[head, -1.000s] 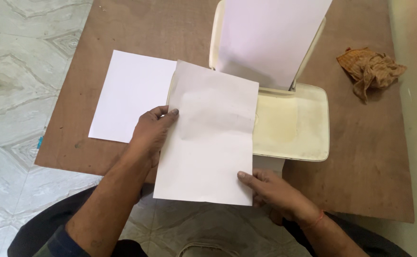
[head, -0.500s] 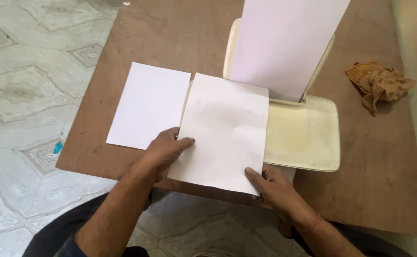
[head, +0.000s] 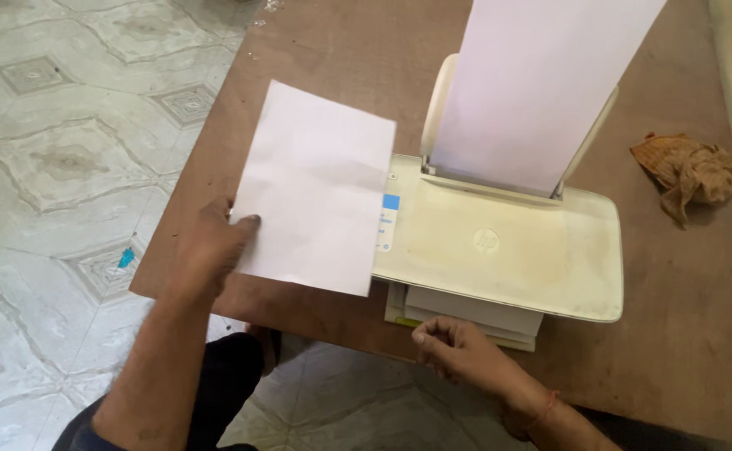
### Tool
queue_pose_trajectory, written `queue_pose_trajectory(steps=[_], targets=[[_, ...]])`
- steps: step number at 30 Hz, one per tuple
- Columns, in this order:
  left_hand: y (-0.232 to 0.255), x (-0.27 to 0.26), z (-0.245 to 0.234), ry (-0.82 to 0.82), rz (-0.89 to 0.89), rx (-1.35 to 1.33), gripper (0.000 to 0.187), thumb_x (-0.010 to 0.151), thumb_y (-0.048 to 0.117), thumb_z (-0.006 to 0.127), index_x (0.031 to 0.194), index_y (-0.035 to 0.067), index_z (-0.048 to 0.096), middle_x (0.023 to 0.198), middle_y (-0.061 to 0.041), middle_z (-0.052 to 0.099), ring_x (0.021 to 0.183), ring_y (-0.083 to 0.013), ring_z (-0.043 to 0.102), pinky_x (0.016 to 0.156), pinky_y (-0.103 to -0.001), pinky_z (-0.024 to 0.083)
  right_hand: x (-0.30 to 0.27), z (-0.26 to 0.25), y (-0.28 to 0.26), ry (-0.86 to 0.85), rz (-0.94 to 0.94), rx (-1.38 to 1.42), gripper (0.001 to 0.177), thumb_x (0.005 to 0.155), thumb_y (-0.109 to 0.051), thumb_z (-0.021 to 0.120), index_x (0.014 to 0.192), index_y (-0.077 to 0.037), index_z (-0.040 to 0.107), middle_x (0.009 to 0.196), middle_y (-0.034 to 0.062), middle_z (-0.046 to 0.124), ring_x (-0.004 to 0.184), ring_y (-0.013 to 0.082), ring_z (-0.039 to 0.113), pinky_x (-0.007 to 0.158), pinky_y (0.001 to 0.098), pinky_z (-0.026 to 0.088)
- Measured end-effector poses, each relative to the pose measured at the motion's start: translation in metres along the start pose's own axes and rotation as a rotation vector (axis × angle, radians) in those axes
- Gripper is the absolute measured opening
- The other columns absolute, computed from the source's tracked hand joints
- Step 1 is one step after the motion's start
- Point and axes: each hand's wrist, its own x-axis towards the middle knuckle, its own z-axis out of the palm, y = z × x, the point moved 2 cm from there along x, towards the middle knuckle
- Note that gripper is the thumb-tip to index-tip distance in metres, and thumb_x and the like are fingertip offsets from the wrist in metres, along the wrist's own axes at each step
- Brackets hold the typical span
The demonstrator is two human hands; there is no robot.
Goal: The person repeatedly loads sheets of paper into the input tray of a desktop printer, removes them, and restacks them on the table. The person also adjusts the paper in the output tray and aligns the stack on the table.
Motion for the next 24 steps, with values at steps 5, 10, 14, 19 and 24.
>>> queue_pose_trajectory(steps=[5, 10, 14, 19, 24], targets=[[-0.027, 0.034, -0.020, 0.011, 0.007, -0.150, 0.042, 0.088, 0.012, 0.069, 0.126, -0.006, 0.063, 0.108, -0.015, 0.073, 0.093, -0.0220, 0.070, 0.081, -0.033, 0.055, 0.003, 0.004, 0.003, 0.001, -0.042, -0.021, 0.031, 0.097, -0.034, 0.065, 0.107, -0.006, 0.072, 0.078, 0.0004, 0.070, 0.059, 0.0051, 0.056, 0.051, 0.0221, 0.046], [-0.063, 0.066, -0.023, -0.010, -0.061, -0.110, 0.038, 0.088, 0.010, 0.070, 0.123, -0.006, 0.066, 0.104, -0.018, 0.073, 0.086, -0.0247, 0.066, 0.074, -0.036, 0.052, 0.006, 0.003, 0.005, 0.004, -0.049, -0.067, 0.029, 0.096, -0.034, 0.064, 0.105, -0.007, 0.072, 0.076, 0.0014, 0.072, 0.055, 0.0064, 0.056, 0.049, 0.0236, 0.046], [-0.095, 0.094, -0.016, 0.018, -0.053, -0.040, 0.035, 0.087, 0.012, 0.071, 0.117, -0.006, 0.068, 0.091, -0.012, 0.068, 0.076, -0.0210, 0.062, 0.063, -0.036, 0.048, 0.006, 0.001, 0.009, 0.013, -0.040, -0.104, 0.030, 0.097, -0.034, 0.064, 0.105, -0.006, 0.072, 0.076, 0.0014, 0.072, 0.055, 0.0065, 0.056, 0.050, 0.0236, 0.046], [-0.118, 0.117, 0.001, -0.041, -0.131, -0.138, 0.028, 0.083, 0.011, 0.071, 0.105, -0.006, 0.071, 0.073, -0.005, 0.062, 0.061, -0.0187, 0.056, 0.050, -0.037, 0.044, 0.008, -0.001, 0.017, 0.016, -0.019, -0.150, 0.031, 0.097, -0.036, 0.064, 0.107, -0.008, 0.073, 0.079, 0.0011, 0.072, 0.063, 0.0057, 0.061, 0.056, 0.0233, 0.050], [-0.108, 0.113, 0.000, -0.051, -0.208, 0.038, 0.028, 0.086, 0.016, 0.068, 0.105, -0.006, 0.068, 0.073, -0.011, 0.057, 0.059, -0.0238, 0.051, 0.049, -0.042, 0.038, 0.010, -0.003, 0.022, 0.030, -0.010, -0.159, 0.032, 0.095, -0.036, 0.064, 0.107, -0.008, 0.074, 0.079, 0.0005, 0.073, 0.065, 0.0067, 0.062, 0.057, 0.0247, 0.050]])
